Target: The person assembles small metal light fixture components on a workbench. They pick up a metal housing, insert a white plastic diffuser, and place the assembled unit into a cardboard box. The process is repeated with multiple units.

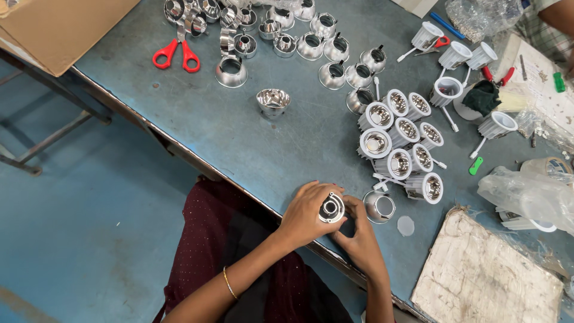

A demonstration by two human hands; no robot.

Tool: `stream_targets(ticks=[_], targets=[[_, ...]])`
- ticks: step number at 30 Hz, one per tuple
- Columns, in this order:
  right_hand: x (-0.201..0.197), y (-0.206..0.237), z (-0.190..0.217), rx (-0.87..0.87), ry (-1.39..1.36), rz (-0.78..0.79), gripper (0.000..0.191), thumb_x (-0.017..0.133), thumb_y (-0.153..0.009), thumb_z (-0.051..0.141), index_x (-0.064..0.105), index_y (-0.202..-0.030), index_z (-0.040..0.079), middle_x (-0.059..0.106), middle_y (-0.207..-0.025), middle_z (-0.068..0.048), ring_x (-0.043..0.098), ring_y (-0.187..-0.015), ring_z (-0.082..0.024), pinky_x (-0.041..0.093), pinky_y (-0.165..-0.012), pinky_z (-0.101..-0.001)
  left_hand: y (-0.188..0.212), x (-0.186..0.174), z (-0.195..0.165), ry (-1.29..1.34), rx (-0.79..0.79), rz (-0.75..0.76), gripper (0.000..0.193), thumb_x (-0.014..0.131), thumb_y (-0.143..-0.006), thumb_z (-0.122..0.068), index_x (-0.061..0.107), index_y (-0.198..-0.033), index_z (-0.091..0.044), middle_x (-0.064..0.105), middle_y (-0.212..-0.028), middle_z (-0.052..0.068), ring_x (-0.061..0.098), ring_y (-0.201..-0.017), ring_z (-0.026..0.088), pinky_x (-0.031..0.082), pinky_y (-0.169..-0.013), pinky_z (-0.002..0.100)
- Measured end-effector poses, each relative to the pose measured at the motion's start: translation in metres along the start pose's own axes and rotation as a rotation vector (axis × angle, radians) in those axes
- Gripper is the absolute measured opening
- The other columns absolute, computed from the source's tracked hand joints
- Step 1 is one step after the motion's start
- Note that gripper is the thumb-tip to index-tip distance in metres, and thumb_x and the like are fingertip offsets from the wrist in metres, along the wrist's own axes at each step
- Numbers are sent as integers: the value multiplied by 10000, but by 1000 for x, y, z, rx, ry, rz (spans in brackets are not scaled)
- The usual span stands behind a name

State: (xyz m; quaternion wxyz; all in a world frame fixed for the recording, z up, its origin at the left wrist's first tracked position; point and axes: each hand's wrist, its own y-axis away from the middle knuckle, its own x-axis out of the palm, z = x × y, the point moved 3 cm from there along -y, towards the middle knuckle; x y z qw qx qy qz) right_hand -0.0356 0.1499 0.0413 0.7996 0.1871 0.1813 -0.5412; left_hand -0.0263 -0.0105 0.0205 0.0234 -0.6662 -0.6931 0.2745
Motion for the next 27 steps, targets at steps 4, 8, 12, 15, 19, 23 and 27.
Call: stream_targets(ticks=[4,8,12,15,19,23,27], targets=[[1,0,2,-36,-90,0,818,785,-701,16,394,-1419,51,599,-1362,-144,563,-1308,-250,392,-1139,-385,-2,-1,-3,19,-37,19,521,831,-769,-265,623,-1217,-100,703,-1281,78,589,-1334,256,317,-1203,487],[1,-1,1,-19,-96,13,820,783,-699,11,398,-1422,47,595,-1375,-146,566,-1312,-253,402,-1135,-387,-4,-2,-4,14,-55,31,478,833,-755,-255,627,-1159,-102,715,-1214,94,610,-1310,263,335,-1197,482],[0,-2,-1,-9,-101,15,822,783,-692,8,406,-1421,44,594,-1375,-147,563,-1316,-255,397,-1138,-389,-4,-2,-4,1,-37,31,453,830,-753,-251,622,-1127,-103,722,-1164,104,626,-1285,272,347,-1189,481],[-1,-2,-1,-31,-85,12,818,772,-690,-3,414,-1424,44,593,-1383,-145,559,-1321,-257,389,-1147,-390,-4,-1,-4,-9,-42,26,437,828,-754,-251,625,-1112,-104,727,-1148,98,634,-1276,270,352,-1188,478],[0,-1,0,-35,-94,24,799,785,-702,6,421,-1411,52,603,-1385,-134,561,-1332,-251,393,-1145,-390,-2,4,-4,-35,-82,-10,455,817,-753,-251,625,-1134,-93,724,-1180,101,650,-1207,270,355,-1191,476],[0,-3,1,-20,-80,17,795,793,-703,7,431,-1409,62,612,-1373,-129,569,-1324,-247,401,-1140,-390,-1,8,-2,-42,-109,-21,454,804,-763,-248,628,-1152,-93,727,-1190,94,656,-1205,266,363,-1200,466],[-1,-6,0,-21,-56,9,793,804,-709,9,427,-1405,66,608,-1376,-127,566,-1316,-247,399,-1129,-391,-4,7,2,-12,-15,-17,553,824,-769,-310,583,-1211,-81,692,-1255,117,609,-1301,299,322,-1208,497]])
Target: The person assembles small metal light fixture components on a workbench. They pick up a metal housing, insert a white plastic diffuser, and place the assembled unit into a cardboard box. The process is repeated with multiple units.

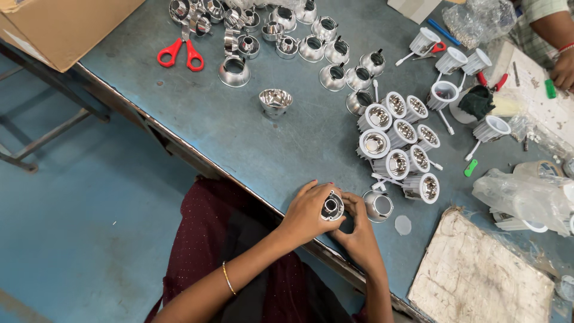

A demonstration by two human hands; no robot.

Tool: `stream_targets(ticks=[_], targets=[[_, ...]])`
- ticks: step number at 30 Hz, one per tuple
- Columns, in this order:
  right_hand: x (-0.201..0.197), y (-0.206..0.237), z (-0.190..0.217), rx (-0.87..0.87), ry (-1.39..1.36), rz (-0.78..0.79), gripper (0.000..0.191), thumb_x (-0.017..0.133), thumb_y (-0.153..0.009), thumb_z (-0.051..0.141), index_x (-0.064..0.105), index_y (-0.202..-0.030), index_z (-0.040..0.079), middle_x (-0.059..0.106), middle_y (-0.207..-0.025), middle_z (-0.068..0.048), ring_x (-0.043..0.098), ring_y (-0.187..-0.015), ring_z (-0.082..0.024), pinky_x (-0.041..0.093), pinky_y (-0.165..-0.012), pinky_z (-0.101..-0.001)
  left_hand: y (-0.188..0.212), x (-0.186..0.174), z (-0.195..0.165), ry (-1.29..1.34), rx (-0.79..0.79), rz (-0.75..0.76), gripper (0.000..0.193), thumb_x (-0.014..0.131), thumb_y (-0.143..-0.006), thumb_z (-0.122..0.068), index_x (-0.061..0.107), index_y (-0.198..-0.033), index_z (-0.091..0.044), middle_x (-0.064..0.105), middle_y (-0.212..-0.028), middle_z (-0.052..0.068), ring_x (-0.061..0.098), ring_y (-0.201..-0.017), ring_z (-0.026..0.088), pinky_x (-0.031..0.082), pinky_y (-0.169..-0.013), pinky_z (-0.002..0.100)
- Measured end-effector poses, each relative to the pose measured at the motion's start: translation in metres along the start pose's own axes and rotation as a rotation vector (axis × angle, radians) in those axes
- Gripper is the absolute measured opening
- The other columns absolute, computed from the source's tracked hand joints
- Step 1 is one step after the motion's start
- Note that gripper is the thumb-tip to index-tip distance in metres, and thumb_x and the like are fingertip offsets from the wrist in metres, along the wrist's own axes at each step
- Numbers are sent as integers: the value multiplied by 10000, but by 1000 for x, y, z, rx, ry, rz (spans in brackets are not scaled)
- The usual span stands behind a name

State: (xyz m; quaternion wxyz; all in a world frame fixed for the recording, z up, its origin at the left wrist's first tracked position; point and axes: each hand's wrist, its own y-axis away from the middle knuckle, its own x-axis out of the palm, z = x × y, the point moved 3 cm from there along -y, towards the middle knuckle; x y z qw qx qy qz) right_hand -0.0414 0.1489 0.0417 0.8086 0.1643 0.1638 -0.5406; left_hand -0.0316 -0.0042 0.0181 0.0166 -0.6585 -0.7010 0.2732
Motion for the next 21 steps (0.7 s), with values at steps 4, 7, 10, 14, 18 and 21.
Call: stream_targets(ticks=[4,7,10,14,18,21], targets=[[0,-2,-2,-27,-48,0,798,762,-714,-12,417,-1429,66,607,-1374,-135,568,-1322,-249,421,-1120,-388,0,-5,9,57,19,112,728,841,-771,-382,507,-1330,-56,626,-1337,138,523,-1318,354,287,-1185,516],[1,-3,-5,-14,-37,-4,784,767,-727,-18,421,-1426,57,616,-1362,-140,569,-1318,-247,417,-1121,-383,1,-9,14,149,4,158,718,826,-814,-375,494,-1365,-56,606,-1410,132,491,-1353,363,293,-1190,506],[0,-4,-6,-34,-48,9,778,783,-727,-16,420,-1413,47,626,-1348,-141,576,-1308,-244,424,-1114,-379,1,-11,12,210,29,133,604,811,-829,-372,570,-1299,-80,655,-1418,102,602,-1326,296,295,-1243,504],[1,-5,-6,-34,-46,3,771,788,-723,-13,426,-1402,46,635,-1333,-135,591,-1288,-239,445,-1091,-372,-1,-12,8,215,0,73,493,834,-796,-350,645,-1175,-98,696,-1361,103,634,-1287,306,361,-1207,485],[3,-3,-6,-9,1,-45,734,787,-735,-9,447,-1383,44,656,-1301,-124,614,-1253,-222,455,-1073,-359,-1,-12,2,184,-29,52,473,840,-780,-338,650,-1143,-102,694,-1343,113,645,-1248,309,368,-1184,481],[5,-1,-6,12,-25,-61,696,766,-737,-23,473,-1366,42,667,-1259,-123,637,-1208,-213,470,-1057,-352,-1,-13,-1,137,-27,53,448,834,-782,-328,646,-1117,-99,713,-1316,98,642,-1282,286,379,-1187,477]])
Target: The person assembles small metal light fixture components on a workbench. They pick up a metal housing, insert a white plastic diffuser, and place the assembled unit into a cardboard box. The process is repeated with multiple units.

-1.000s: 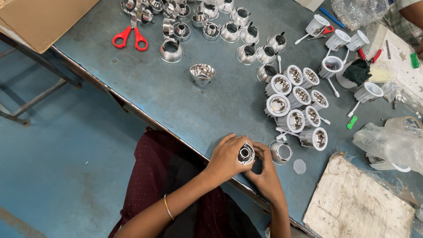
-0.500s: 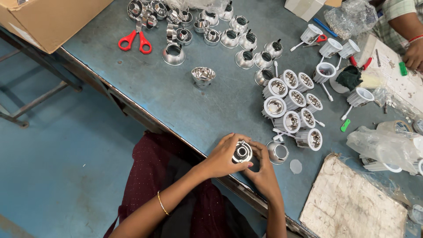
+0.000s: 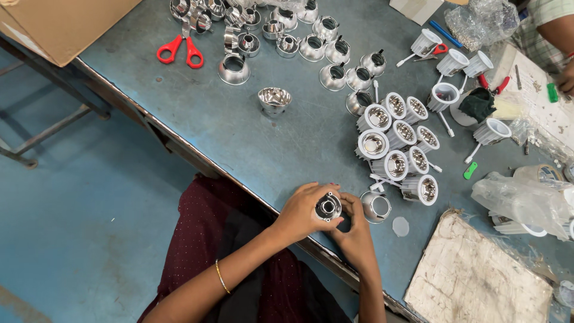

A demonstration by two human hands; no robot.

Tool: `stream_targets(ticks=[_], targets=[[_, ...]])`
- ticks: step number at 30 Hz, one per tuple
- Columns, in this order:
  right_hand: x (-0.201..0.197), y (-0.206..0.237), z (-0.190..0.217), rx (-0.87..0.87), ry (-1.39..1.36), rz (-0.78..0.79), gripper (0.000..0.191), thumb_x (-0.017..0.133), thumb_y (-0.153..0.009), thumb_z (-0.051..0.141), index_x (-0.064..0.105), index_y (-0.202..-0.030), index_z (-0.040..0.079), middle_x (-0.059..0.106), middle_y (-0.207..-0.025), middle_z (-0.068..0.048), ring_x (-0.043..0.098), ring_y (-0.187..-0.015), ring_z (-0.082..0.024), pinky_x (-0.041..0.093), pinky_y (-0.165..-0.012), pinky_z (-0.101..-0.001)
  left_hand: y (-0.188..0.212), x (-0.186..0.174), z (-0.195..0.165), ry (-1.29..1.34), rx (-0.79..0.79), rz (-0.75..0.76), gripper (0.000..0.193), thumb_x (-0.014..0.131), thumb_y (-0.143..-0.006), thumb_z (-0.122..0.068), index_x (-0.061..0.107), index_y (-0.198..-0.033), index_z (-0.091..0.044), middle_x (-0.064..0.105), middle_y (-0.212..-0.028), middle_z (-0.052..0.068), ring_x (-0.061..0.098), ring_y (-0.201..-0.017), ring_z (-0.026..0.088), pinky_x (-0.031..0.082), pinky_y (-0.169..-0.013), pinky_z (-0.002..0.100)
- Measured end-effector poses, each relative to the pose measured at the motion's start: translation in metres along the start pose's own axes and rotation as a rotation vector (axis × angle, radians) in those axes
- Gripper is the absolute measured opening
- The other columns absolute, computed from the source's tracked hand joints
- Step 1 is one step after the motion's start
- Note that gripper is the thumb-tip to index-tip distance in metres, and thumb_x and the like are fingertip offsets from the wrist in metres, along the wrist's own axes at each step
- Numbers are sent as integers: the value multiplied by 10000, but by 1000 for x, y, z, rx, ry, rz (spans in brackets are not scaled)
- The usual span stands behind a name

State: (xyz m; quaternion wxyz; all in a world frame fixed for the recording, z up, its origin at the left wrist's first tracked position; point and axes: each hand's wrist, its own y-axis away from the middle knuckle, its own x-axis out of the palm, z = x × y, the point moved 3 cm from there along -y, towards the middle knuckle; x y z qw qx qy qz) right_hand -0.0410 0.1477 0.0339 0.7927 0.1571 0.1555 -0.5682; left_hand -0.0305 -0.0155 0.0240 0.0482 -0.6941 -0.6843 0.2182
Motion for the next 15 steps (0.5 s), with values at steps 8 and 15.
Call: stream_targets(ticks=[8,15], targets=[[0,1,1,-45,8,-4,687,768,-722,-37,488,-1345,31,680,-1241,-128,646,-1204,-215,468,-1064,-349,-2,3,1,-39,-16,-3,456,834,-774,-313,640,-1121,-90,742,-1196,91,639,-1281,285,391,-1175,492],[-10,-14,14,-79,-97,188,736,713,-714,-79,429,-1381,48,588,-1381,-101,542,-1327,-223,387,-1126,-368,-3,4,4,-56,-5,-79,524,843,-751,-351,642,-1161,-94,735,-1148,105,678,-1132,324,434,-1159,459]])
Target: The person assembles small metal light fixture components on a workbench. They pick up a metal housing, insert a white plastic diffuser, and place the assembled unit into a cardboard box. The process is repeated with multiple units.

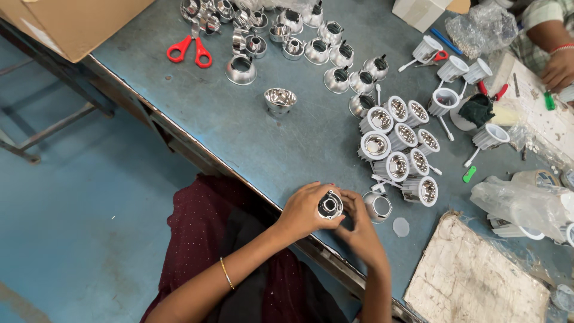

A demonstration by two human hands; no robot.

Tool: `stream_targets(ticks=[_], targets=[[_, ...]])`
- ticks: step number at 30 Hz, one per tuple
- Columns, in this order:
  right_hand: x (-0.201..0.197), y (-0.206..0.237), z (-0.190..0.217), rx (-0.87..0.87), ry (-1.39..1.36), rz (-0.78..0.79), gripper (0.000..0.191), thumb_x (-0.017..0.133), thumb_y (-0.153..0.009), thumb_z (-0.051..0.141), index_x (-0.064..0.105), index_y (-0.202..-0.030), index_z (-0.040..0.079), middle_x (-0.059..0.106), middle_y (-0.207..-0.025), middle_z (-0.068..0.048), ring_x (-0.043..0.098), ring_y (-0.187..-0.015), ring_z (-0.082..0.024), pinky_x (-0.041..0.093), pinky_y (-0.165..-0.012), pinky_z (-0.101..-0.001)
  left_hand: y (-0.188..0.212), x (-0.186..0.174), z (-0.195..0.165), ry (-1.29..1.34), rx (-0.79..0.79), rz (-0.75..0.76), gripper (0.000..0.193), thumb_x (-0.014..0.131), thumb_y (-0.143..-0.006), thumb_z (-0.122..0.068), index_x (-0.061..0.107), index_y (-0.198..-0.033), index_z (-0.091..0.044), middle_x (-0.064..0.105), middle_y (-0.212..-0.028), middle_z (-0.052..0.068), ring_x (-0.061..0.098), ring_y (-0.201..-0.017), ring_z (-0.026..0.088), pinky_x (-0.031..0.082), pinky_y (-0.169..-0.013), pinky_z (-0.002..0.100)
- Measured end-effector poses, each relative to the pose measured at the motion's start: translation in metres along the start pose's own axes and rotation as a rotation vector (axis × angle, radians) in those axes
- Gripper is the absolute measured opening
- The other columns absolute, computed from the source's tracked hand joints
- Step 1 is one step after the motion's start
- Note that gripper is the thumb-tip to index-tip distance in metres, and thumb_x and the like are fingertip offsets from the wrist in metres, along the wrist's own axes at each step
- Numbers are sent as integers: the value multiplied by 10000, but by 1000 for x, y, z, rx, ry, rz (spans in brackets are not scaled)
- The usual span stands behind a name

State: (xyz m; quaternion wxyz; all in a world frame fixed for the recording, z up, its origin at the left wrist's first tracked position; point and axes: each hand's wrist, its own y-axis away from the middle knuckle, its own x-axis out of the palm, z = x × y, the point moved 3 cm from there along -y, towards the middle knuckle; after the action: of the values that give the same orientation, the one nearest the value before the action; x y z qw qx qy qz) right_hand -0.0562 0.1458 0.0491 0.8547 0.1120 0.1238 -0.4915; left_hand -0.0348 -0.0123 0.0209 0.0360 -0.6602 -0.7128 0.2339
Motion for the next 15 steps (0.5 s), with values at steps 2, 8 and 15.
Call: stream_targets(ticks=[2,8,15], targets=[[-11,-5,12,-9,108,-14,658,606,-786,-76,469,-1415,62,639,-1361,-104,582,-1318,-230,412,-1134,-378,-1,2,2,-14,-22,11,531,844,-747,-367,650,-1164,-102,749,-1103,99,696,-1106,322,446,-1174,443],[-30,-23,67,-423,-298,-333,433,385,-1072,164,504,-1472,49,568,-1465,-152,554,-1312,-272,444,-1153,-429,-2,8,12,-69,28,-13,582,862,-734,-380,663,-1182,-67,742,-1173,127,670,-1146,356,453,-1132,452],[20,-78,25,-212,-426,-204,596,233,-1074,503,377,-1494,105,472,-1533,-167,463,-1440,-277,419,-1146,-462,-3,12,20,-230,92,-45,693,878,-679,-409,654,-1204,-17,711,-1262,172,645,-1212,379,480,-1081,449]])
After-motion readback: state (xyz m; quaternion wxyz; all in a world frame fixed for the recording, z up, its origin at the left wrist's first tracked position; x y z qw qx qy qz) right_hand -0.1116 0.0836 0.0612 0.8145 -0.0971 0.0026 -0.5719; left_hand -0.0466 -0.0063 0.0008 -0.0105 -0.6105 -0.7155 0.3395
